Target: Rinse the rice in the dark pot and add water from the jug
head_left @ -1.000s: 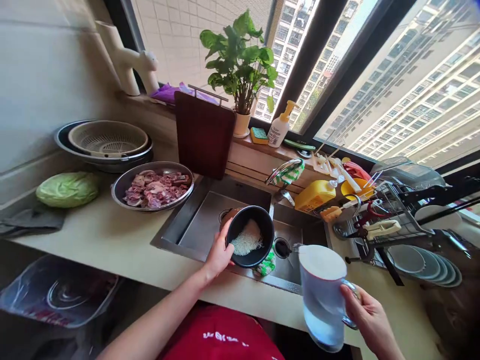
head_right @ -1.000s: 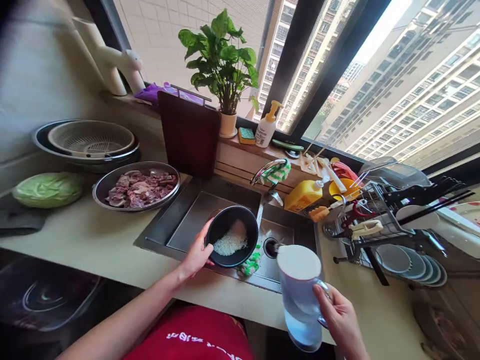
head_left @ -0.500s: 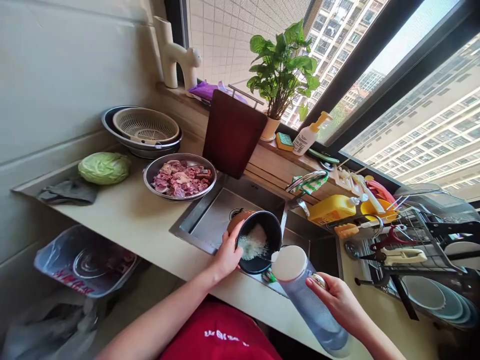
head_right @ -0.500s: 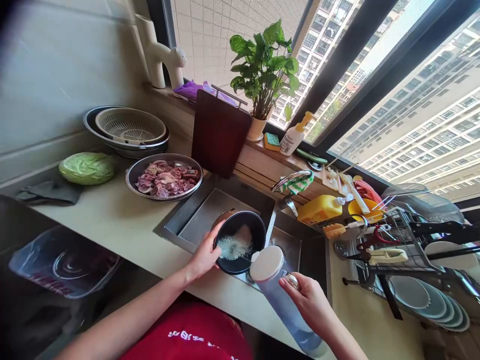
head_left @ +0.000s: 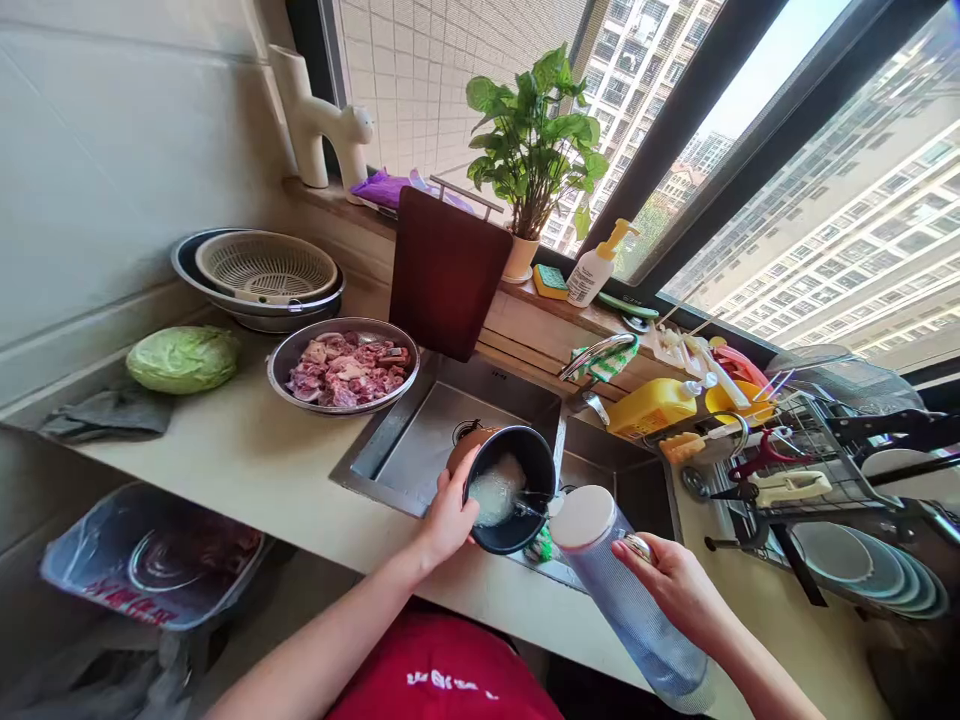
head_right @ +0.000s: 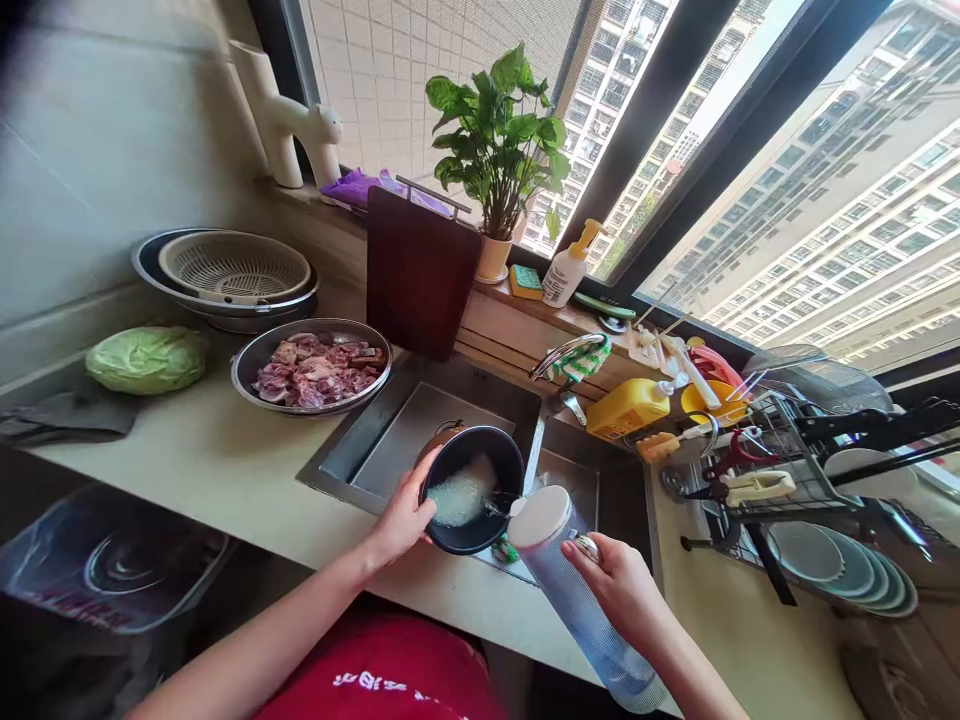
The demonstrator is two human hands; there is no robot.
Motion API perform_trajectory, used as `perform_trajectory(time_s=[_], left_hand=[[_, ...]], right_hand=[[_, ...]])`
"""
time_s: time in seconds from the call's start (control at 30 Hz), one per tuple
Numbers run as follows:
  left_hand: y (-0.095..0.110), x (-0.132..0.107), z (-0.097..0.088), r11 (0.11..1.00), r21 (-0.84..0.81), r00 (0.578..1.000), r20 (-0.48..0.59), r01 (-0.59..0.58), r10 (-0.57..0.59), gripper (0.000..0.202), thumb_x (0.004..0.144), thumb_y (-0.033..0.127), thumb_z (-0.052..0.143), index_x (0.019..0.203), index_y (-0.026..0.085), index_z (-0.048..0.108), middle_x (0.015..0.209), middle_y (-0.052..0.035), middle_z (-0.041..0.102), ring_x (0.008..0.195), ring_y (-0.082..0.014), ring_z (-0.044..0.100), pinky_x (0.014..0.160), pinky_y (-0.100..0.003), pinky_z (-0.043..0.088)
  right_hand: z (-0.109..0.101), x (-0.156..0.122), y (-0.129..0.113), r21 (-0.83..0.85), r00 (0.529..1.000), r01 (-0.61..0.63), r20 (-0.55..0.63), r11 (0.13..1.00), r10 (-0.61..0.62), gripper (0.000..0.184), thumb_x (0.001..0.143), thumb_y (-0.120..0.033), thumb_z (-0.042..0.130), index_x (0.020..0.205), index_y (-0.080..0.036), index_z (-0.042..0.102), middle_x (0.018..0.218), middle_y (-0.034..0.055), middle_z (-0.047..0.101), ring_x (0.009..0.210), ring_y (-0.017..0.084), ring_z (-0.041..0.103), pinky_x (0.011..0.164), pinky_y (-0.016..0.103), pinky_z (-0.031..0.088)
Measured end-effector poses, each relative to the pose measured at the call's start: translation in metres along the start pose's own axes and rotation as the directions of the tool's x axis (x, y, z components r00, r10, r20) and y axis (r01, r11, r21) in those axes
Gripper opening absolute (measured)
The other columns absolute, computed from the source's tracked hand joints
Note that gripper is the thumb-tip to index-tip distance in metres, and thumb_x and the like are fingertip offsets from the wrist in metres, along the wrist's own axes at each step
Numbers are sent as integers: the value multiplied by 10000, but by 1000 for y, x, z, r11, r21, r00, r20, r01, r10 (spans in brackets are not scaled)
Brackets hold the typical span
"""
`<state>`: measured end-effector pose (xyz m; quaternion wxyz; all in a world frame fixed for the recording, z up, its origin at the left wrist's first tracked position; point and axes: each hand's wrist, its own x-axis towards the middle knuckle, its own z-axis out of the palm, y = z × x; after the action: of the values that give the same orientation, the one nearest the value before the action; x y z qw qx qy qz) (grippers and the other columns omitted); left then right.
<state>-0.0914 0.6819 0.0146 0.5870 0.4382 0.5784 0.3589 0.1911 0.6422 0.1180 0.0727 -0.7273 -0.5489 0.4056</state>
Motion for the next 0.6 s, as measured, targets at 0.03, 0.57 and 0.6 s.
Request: perform_trajectory(time_s=[0.03, 0.57, 0.6], left_hand=[[-1, 0, 0, 1000, -9, 1000, 3, 5, -5, 798, 712, 103, 421, 1431, 393, 237, 1206, -134, 367, 871, -264, 584, 378, -234, 505], [6, 14, -12, 802, -442, 916, 174, 401, -362, 779, 624, 51, 451, 1343, 265, 238, 977, -66, 526, 520, -89, 593, 410, -186, 508], [7, 15, -12, 782, -438, 896, 205, 444, -394, 760, 624, 54, 449, 1331, 229, 235, 913, -56, 529, 521, -95, 603, 408, -159, 490]], right_hand=[[0, 0, 0, 4, 1000, -5, -1, 1000, 5, 499, 731, -683, 492, 618, -198, 458, 568, -39, 315, 541, 109, 262, 475, 254, 223], [7, -32, 89, 619, 906, 280, -423, 734, 11, 553, 748, -659, 531, 503, -208, 324, 498, -56, 254, 474, 86, 232, 445, 245, 235], [10, -34, 98, 630, 877, 320, -479, 708, 30, 559, 750, -662, 525, 488, -214, 315, 485, -52, 256, 463, 89, 242, 437, 251, 243]])
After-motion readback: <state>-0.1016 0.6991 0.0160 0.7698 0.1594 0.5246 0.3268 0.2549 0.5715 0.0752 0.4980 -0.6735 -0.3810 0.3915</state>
